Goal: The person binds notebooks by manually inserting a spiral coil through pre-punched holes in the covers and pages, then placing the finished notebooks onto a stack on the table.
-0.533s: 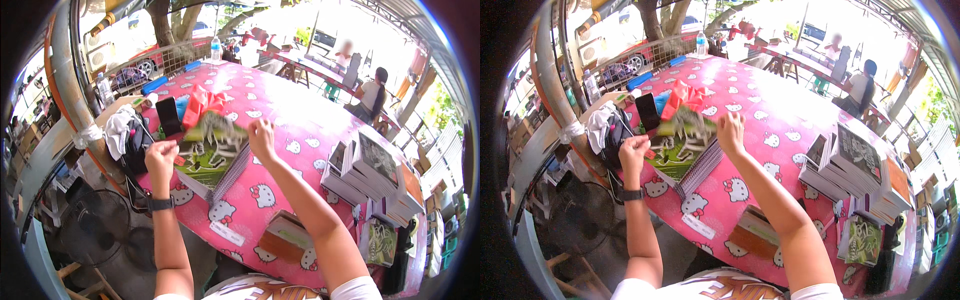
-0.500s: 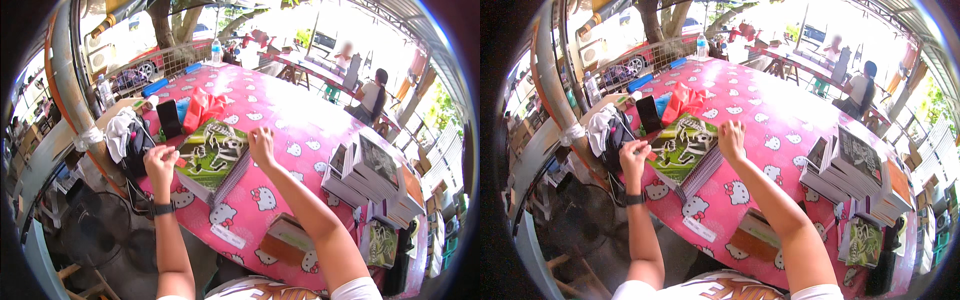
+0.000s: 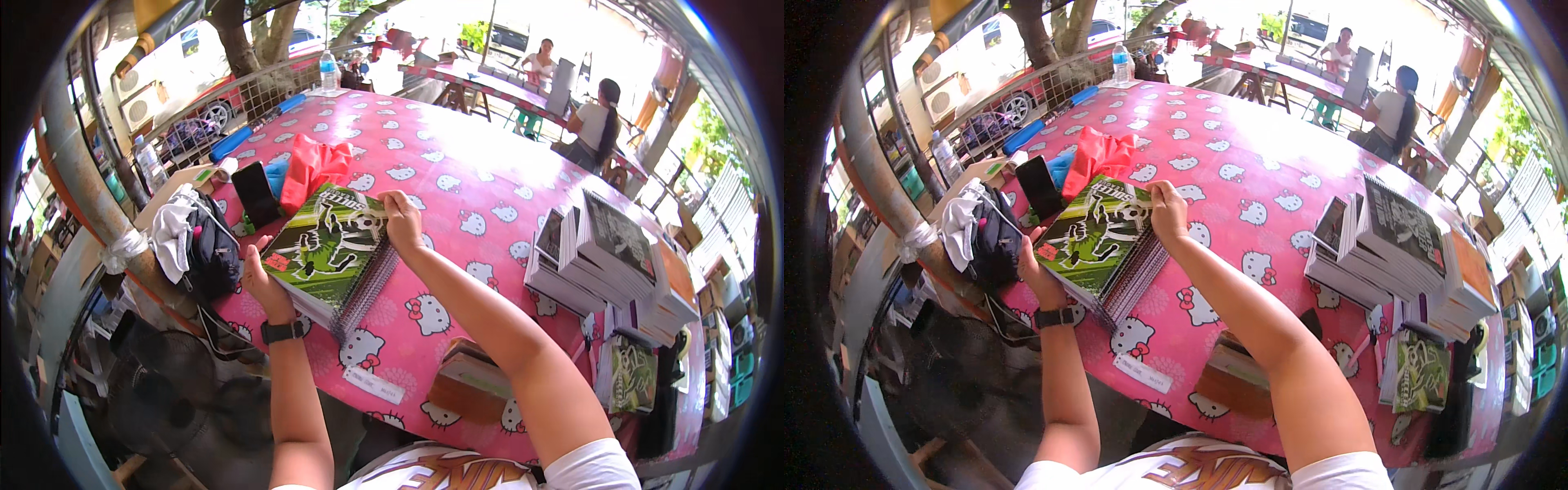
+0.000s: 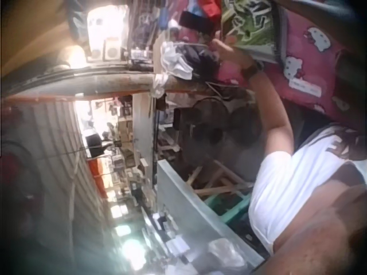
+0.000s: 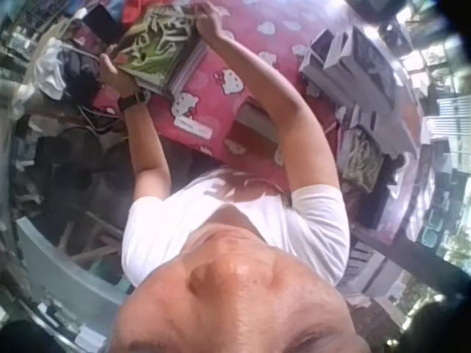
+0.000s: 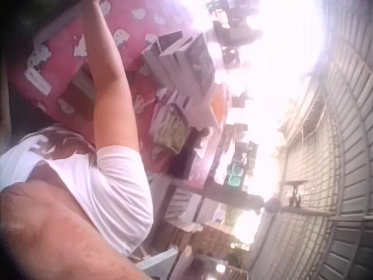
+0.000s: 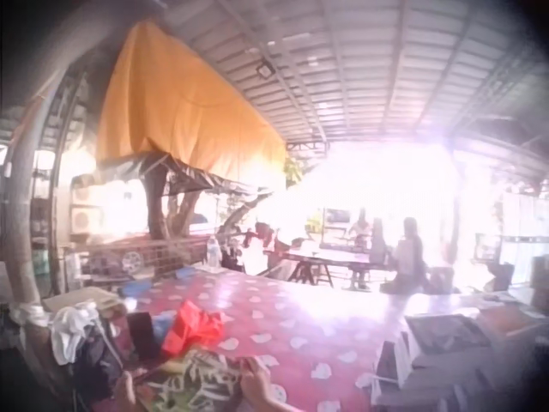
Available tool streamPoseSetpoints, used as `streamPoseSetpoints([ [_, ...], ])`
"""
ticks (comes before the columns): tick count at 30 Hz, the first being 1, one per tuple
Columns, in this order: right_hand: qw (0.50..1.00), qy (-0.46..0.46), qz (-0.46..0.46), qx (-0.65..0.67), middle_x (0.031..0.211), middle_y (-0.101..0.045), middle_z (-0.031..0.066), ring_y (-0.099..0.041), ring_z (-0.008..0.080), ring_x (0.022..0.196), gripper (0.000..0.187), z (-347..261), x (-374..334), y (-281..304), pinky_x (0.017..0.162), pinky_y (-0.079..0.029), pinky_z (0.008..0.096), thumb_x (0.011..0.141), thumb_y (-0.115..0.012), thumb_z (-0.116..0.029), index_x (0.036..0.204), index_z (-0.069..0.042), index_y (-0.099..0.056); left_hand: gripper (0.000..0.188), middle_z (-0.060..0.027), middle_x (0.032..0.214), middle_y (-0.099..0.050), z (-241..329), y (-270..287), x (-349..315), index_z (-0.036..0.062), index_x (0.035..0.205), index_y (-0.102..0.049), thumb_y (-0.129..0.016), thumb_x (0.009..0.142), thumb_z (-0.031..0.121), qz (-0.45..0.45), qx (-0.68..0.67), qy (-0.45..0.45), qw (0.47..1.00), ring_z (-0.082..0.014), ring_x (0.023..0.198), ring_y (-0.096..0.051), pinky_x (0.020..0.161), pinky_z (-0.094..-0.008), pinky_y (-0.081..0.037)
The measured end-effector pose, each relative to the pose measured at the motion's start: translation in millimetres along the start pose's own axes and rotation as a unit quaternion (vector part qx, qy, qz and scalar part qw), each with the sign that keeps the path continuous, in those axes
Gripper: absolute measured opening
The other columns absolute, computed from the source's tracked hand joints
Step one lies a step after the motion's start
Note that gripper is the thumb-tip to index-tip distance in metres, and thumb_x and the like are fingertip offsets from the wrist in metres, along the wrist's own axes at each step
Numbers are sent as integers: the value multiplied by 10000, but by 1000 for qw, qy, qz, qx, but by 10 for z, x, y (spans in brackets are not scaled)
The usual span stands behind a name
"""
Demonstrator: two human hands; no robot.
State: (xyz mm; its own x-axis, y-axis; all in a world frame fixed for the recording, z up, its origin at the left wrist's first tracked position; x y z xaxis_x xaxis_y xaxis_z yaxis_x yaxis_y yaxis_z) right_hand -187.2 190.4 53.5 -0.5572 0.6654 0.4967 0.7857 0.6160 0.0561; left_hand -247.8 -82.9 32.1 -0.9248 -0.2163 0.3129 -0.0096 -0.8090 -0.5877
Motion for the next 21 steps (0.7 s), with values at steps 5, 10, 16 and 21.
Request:
streamPoseSetpoints([
  [5, 994, -44, -96, -31, 1207, -522, 232, -522, 327, 1100, 450, 375, 232, 383, 945, -412, 377, 937, -497, -286, 1291, -28, -389, 415, -95, 993, -624, -290, -269, -94, -20, 974, -631, -393, 960, 320, -88, 110, 45, 989, -153, 873, -594, 789, -311, -473],
  [10, 919, 187, -236, -254, 1246, -500, 173, -411, 331, 1215, 489, -1037, -148, 1039, 1005, -345, 429, 812, -654, -280, 1209, -47, -490, 424, -158, 1174, -550, 576, 54, -93, -31, 1210, -508, -340, 962, 269, 18, 297, -102, 949, -260, 1078, -522, 931, -372, -391],
  [16, 915, 130, -4, -383, 897, -647, 84, -606, 242, 868, 212, -1545, -1418, 3489, 784, -480, 337, 757, -709, -90, 956, -61, -643, 547, -184, 1183, -528, 674, -283, -1366, -9, 1206, -477, -555, 862, 410, -343, -15, -258, 903, -317, 1122, -494, 959, -388, -372],
  [21, 791, -42, 127, -597, 961, -623, 127, -563, 283, 964, 273, -1435, -2380, 4609, 829, -456, 385, 701, -722, -101, 955, -48, -637, 719, -157, 1156, -526, 234, -1149, -2684, 33, 1210, -465, -779, 669, 388, -527, 184, -117, 821, -303, 1085, -497, 960, -398, -372],
])
Point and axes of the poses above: each hand's wrist, its own x-axis towards the middle knuckle, its own y-axis out of the back of the hand, z = x × y, the point moved 6 cm from there along x, towards the middle knuckle
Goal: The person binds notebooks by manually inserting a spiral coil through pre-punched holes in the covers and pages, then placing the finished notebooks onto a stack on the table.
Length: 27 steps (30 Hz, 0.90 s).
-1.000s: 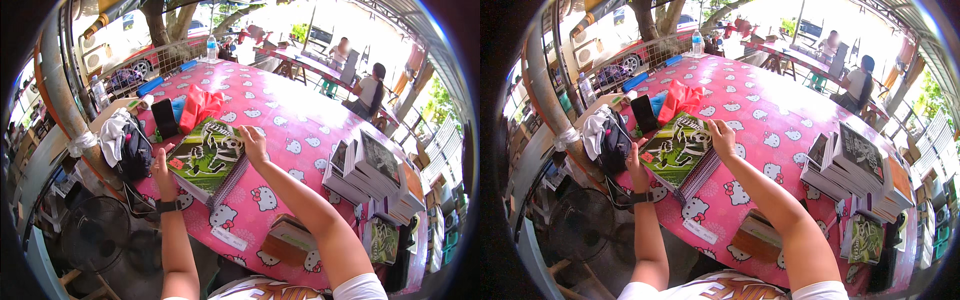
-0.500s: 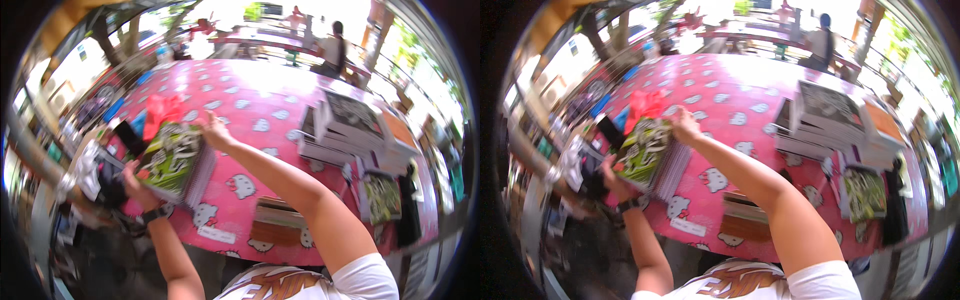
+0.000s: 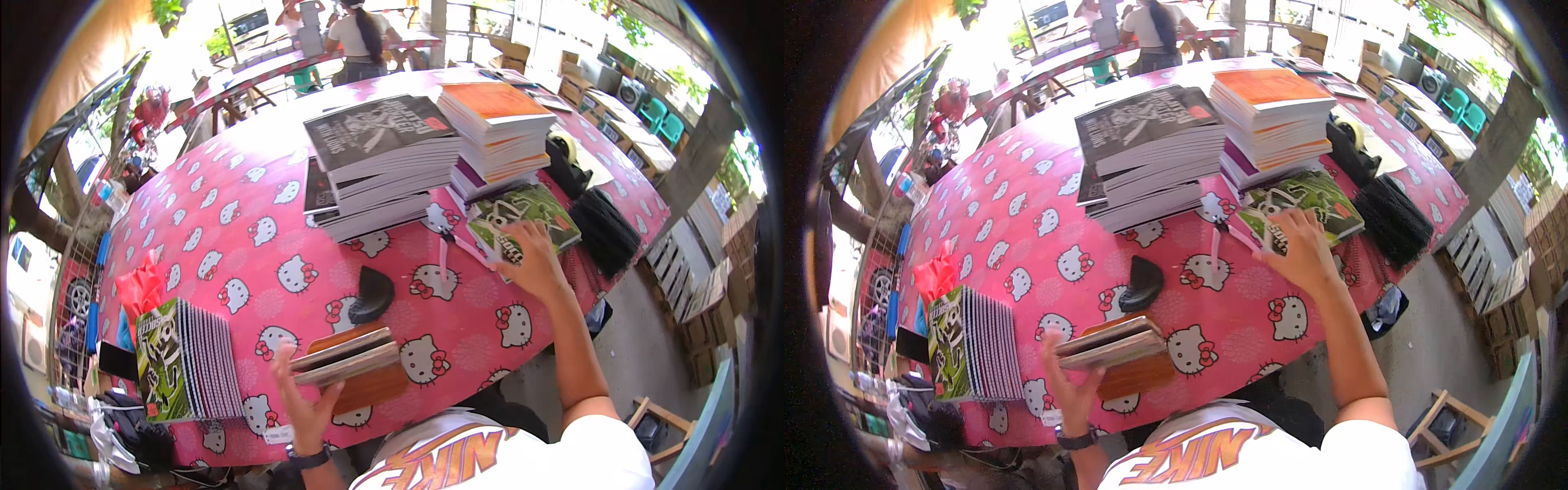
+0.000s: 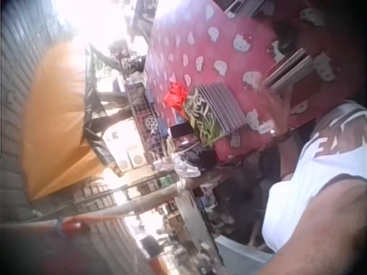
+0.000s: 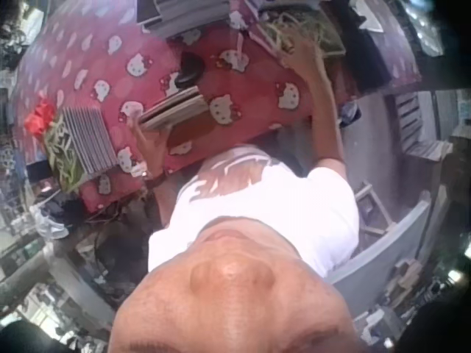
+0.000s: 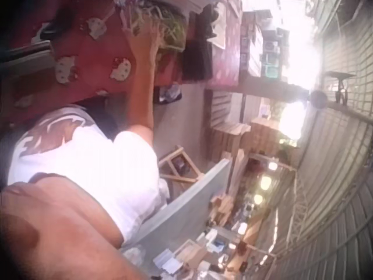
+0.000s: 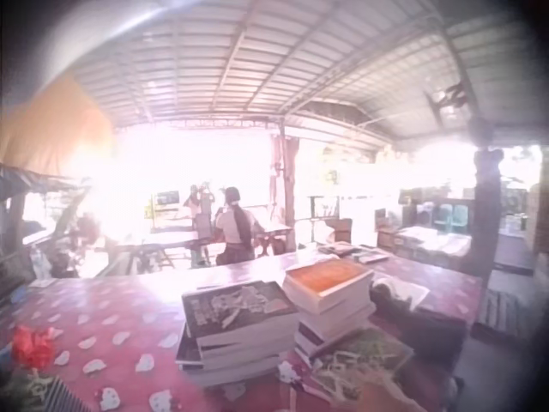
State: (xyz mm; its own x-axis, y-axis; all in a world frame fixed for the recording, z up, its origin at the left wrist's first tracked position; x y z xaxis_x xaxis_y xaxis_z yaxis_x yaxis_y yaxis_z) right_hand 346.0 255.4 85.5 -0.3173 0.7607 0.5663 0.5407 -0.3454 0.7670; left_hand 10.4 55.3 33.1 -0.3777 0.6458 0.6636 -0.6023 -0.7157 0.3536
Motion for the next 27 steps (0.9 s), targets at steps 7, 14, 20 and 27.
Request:
streamPoseSetpoints([
  [7, 992, -127, -26, 1, 849, -645, 175, -622, 322, 817, 231, 260, -216, 157, 744, -494, 415, 740, -623, -54, 966, -15, -651, 487, -136, 1099, -556, 395, -212, 291, 9, 1071, -591, -715, 732, 336, -73, -20, 32, 997, -261, 1005, -549, 898, -383, -425],
  [14, 958, 204, 13, 199, 940, -659, 117, -653, 265, 810, 358, -1363, -261, 215, 677, -543, 358, 720, -607, -50, 1078, -53, -615, 882, -152, 1264, -487, 1026, -722, 369, -34, 1353, -307, -710, 749, 465, -203, -572, 301, 736, -225, 1123, -511, 871, -337, -469],
  [20, 938, 235, -26, 255, 1054, -633, 112, -628, 256, 898, 383, -1867, -321, 53, 735, -542, 338, 712, -692, -167, 1069, -51, -619, 480, -90, 1158, -538, 836, -527, 419, -7, 1248, -385, -636, 848, 77, -82, -438, 209, 870, -151, 1023, -539, 869, -286, -445],
  [27, 894, -74, 51, 439, 1159, -566, 74, -558, 193, 969, 555, -801, 106, -335, 866, -463, 350, 673, -763, -8, 1175, -45, -527, 337, -70, 1073, -605, 531, -22, 699, -21, 1159, -516, -636, 852, 53, 7, -335, 110, 936, -126, 955, -557, 850, -265, -434],
])
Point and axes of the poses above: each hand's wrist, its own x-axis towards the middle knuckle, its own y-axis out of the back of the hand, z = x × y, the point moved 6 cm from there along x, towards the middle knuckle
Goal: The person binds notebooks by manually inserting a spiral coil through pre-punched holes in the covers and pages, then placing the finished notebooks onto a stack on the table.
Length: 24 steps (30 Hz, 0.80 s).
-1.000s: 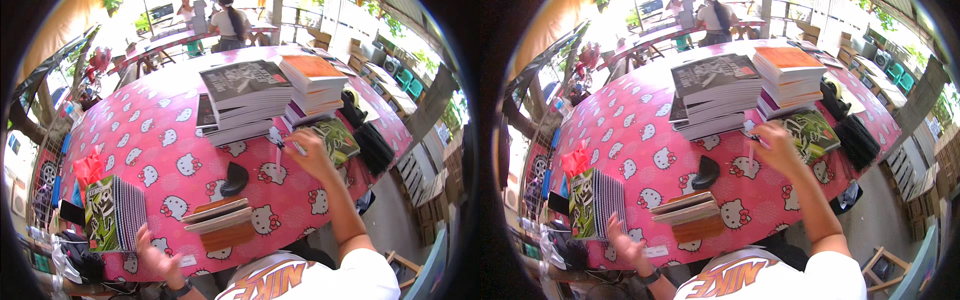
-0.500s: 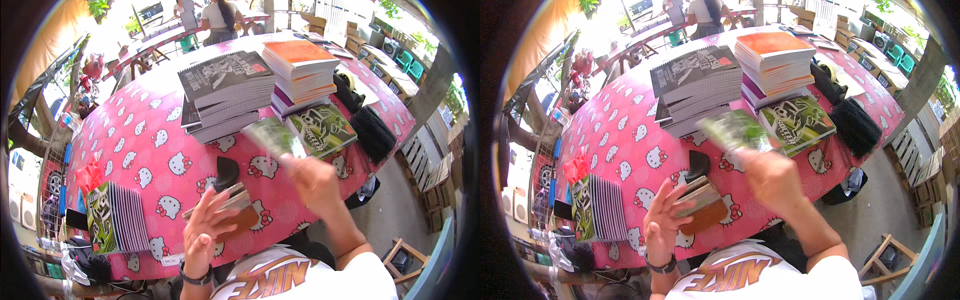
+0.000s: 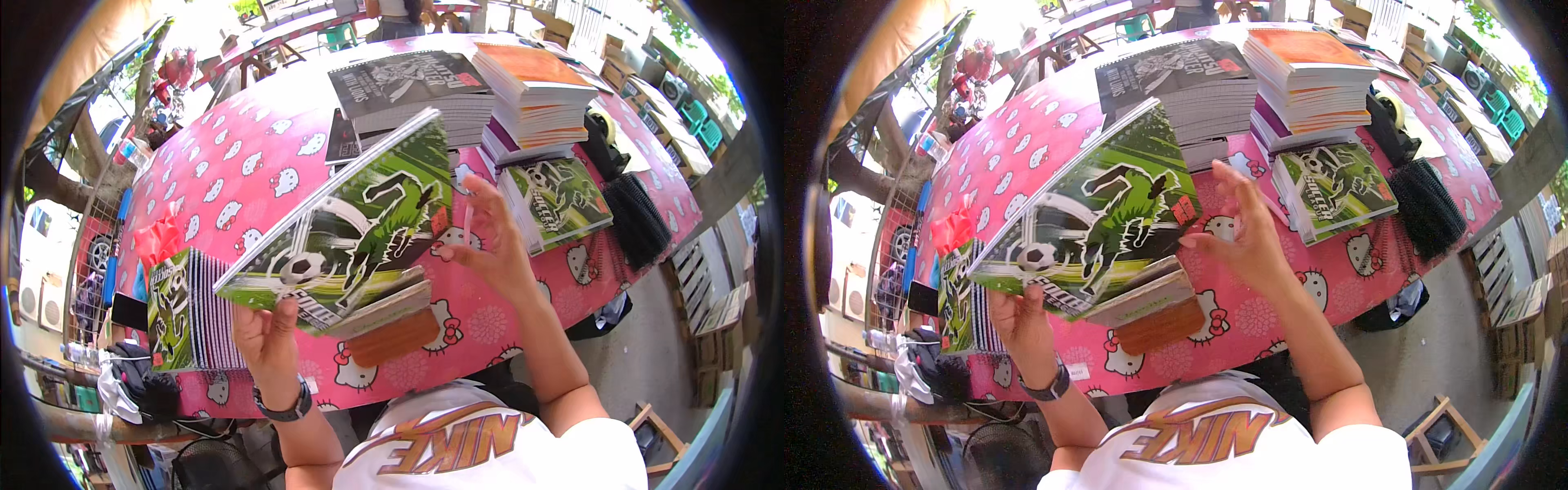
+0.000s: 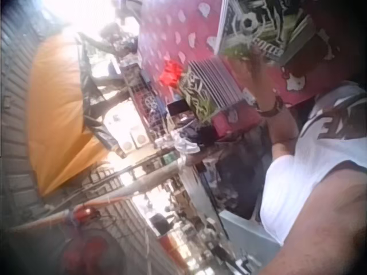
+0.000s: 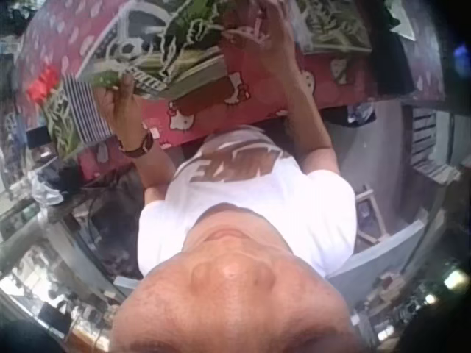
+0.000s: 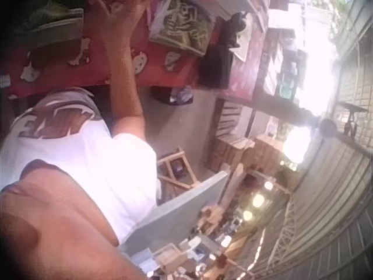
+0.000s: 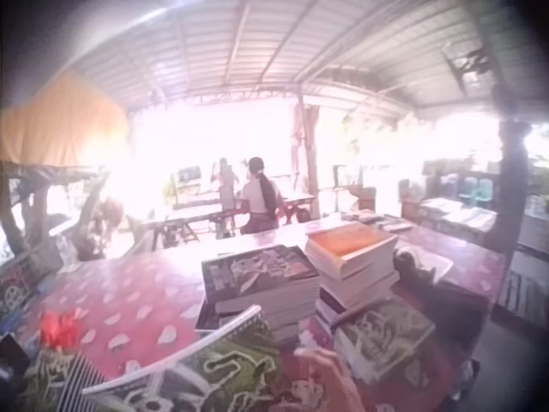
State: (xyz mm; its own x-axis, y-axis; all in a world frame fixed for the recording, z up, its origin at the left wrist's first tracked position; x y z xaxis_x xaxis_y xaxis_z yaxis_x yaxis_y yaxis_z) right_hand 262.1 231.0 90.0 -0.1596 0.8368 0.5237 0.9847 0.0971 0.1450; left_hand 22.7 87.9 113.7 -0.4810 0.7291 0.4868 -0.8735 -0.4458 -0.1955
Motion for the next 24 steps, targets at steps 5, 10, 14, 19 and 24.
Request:
streamPoseSetpoints([
  [5, 905, -197, -233, 298, 998, -627, 15, -581, 99, 886, 306, 537, -333, -270, 798, -478, 236, 785, -639, 85, 1070, -21, -612, 300, -65, 1015, -626, 7, 228, 16, -34, 1112, -542, -651, 847, 54, -91, 95, -16, 991, -109, 915, -559, 801, -249, -439],
  [10, 943, -157, -242, 166, 923, -648, 0, -590, 84, 851, 195, 647, -435, -235, 777, -479, 252, 809, -640, 24, 1001, -9, -634, 230, -56, 971, -622, -83, 158, 17, -32, 1057, -553, -633, 850, 29, -133, 128, 54, 981, -108, 900, -557, 798, -251, -436],
  [14, 939, -202, -275, 48, 941, -667, 46, -612, 119, 879, 196, 701, -607, -197, 805, -491, 273, 782, -667, 14, 976, -10, -650, 228, -15, 953, -571, -338, 257, -156, 6, 1088, -553, -567, 860, -1, -92, 130, 95, 983, -95, 899, -526, 756, -236, -413],
  [19, 963, 102, -148, -199, 868, -659, 77, -630, 203, 754, 141, 490, -433, 455, 684, -504, 330, 770, -658, -67, 911, -58, -662, 318, -107, 1122, -559, -1113, 1430, -488, -6, 1151, -523, -575, 838, -27, 15, 207, 96, 974, -160, 1015, -531, 876, -295, -434],
  [24, 909, -38, 266, -317, 832, -679, 101, -627, 142, 691, 115, 567, 48, 2538, 639, -497, 268, 828, -613, -59, 913, -2, -667, 546, -159, 1235, -523, -915, 958, -276, -14, 1315, -401, -576, 820, 135, -30, 89, 74, 993, -232, 1167, -472, 1021, -379, -327],
])
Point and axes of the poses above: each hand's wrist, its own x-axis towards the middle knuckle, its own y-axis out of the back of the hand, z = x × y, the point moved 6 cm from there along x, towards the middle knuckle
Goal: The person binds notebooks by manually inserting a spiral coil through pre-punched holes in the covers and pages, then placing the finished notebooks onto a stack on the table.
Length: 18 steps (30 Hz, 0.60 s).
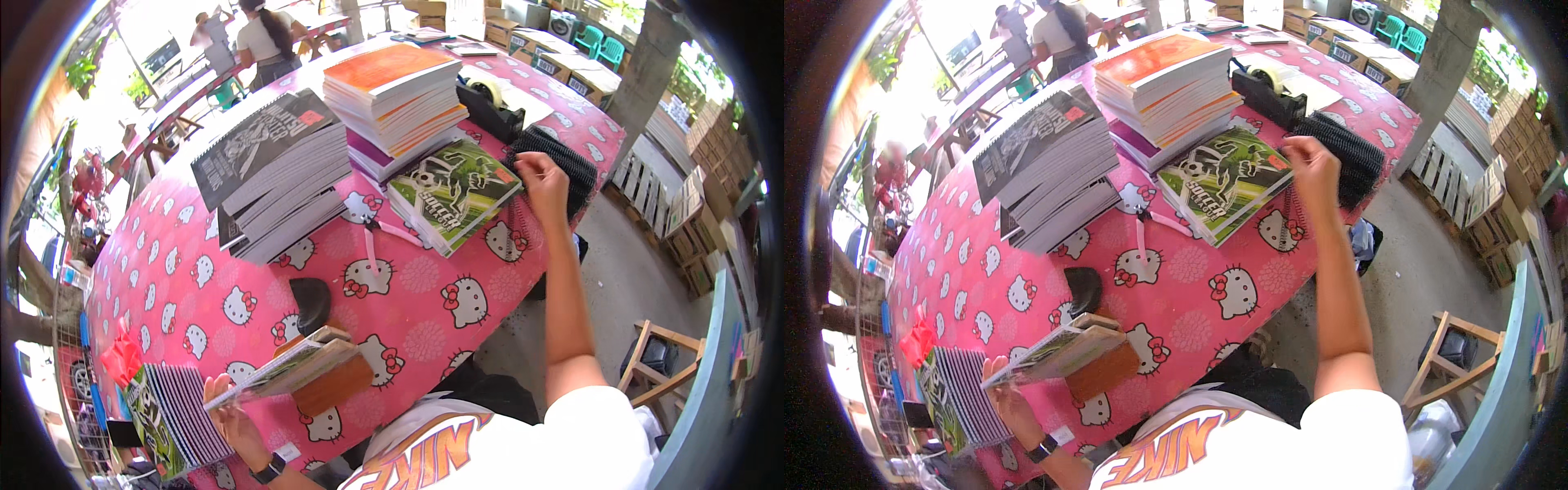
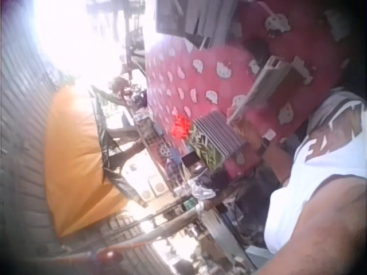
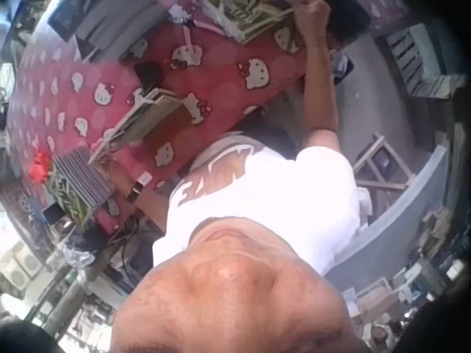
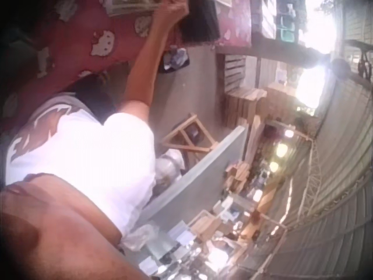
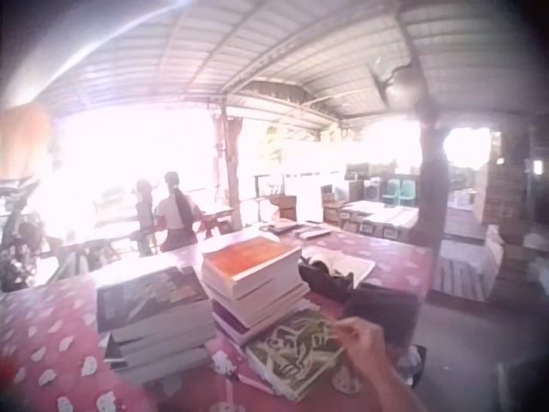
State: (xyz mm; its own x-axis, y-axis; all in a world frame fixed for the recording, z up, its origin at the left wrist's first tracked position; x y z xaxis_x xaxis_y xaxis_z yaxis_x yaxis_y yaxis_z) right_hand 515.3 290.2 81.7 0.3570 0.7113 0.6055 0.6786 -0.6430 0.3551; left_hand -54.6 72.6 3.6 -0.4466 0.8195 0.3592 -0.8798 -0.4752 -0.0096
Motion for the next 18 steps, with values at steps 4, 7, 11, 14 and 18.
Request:
streamPoseSetpoints([
  [4, 849, -160, -252, -435, 1468, -274, 162, -267, 318, 1345, 836, 1185, -56, 61, 1034, -283, 549, 710, -712, -406, 1397, -109, -339, 586, -177, 1247, -510, 44, -118, 81, -20, 1345, -343, -504, 856, 260, 17, -84, -10, 996, -260, 1223, -438, 1055, -397, -269],
  [7, 834, -189, -263, -447, 1527, -38, 160, -34, 362, 1399, 1032, 1086, -266, -100, 1083, -113, 598, 670, -722, -446, 1463, -135, -139, 563, -175, 1227, -519, 52, -74, 18, -37, 1319, -366, -497, 883, 295, 44, -60, -19, 997, -248, 1203, -453, 1050, -388, -283],
  [11, 817, -159, -177, -525, 1518, -109, 157, -94, 348, 1394, 1022, 1279, 3, -29, 1094, -111, 580, 652, -729, -368, 1455, -95, -160, 472, -169, 1199, -540, -32, -6, 63, -46, 1282, -410, -488, 909, 232, 44, -45, -15, 998, -227, 1143, -495, 1027, -364, -319],
  [14, 823, -105, -166, -533, 1408, -288, 155, -238, 321, 1328, 871, 1334, 184, 117, 1069, -221, 553, 622, -747, -326, 1345, -68, -336, 450, -163, 1175, -556, -12, 2, 14, -46, 1267, -423, -506, 903, 205, 79, -46, 16, 996, -222, 1123, -503, 1018, -362, -325],
  [18, 799, -124, -260, -529, 1291, -371, 147, -323, 302, 1253, 759, 1416, 355, 111, 1017, -319, 518, 604, -746, -314, 1239, -67, -410, 442, -156, 1191, -543, -77, 9, 3, -22, 1277, -430, -522, 909, 205, 58, -34, 22, 998, -235, 1152, -486, 1007, -368, -342],
])
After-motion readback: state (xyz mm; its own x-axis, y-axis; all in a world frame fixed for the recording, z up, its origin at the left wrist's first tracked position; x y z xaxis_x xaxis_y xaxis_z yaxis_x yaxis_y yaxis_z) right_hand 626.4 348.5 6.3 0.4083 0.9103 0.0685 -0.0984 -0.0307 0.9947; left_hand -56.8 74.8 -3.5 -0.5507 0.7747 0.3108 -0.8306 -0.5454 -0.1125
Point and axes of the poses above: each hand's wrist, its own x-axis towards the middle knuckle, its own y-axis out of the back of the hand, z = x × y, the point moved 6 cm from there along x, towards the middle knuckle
